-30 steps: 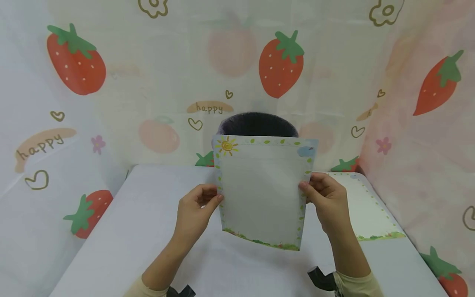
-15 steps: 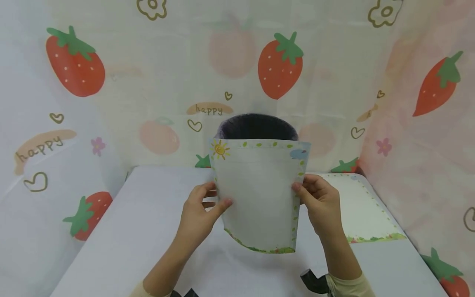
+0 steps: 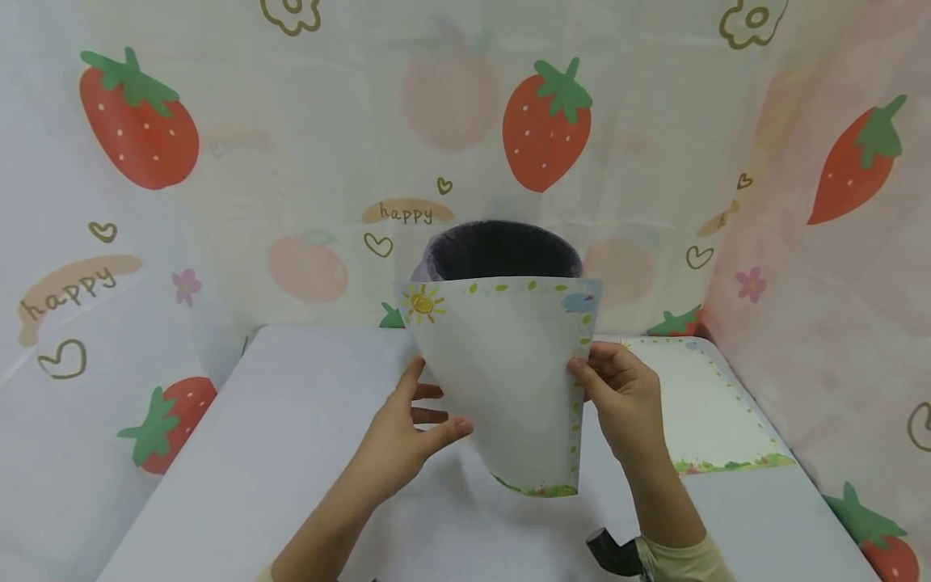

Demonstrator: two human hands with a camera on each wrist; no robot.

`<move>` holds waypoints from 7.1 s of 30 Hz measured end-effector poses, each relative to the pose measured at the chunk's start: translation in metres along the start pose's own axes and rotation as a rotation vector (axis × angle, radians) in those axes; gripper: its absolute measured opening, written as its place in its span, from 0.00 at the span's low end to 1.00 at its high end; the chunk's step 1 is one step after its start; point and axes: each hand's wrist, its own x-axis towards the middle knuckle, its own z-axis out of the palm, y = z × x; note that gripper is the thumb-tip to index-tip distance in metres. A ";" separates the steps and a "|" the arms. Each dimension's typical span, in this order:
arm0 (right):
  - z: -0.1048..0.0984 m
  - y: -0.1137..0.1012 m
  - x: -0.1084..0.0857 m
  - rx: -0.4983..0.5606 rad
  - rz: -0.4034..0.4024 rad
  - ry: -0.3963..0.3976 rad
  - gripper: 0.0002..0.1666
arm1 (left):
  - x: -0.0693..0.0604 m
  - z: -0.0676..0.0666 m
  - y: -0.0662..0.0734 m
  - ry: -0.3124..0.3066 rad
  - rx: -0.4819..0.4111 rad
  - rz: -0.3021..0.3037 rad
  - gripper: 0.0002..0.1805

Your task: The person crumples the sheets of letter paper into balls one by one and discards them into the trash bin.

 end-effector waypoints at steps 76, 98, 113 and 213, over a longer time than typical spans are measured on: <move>0.042 0.000 -0.024 -0.311 -0.177 -0.369 0.06 | 0.010 0.015 -0.012 0.355 -0.737 0.268 0.34; 0.028 0.004 -0.018 -0.176 -0.012 -0.366 0.06 | 0.006 0.016 -0.017 0.392 0.178 0.531 0.61; 0.024 0.010 -0.015 -0.058 -0.228 -0.433 0.07 | 0.004 0.013 -0.010 0.257 0.160 0.580 0.62; 0.037 -0.001 -0.022 -0.118 -0.162 -0.709 0.50 | -0.001 0.024 -0.013 0.298 -0.205 0.579 0.11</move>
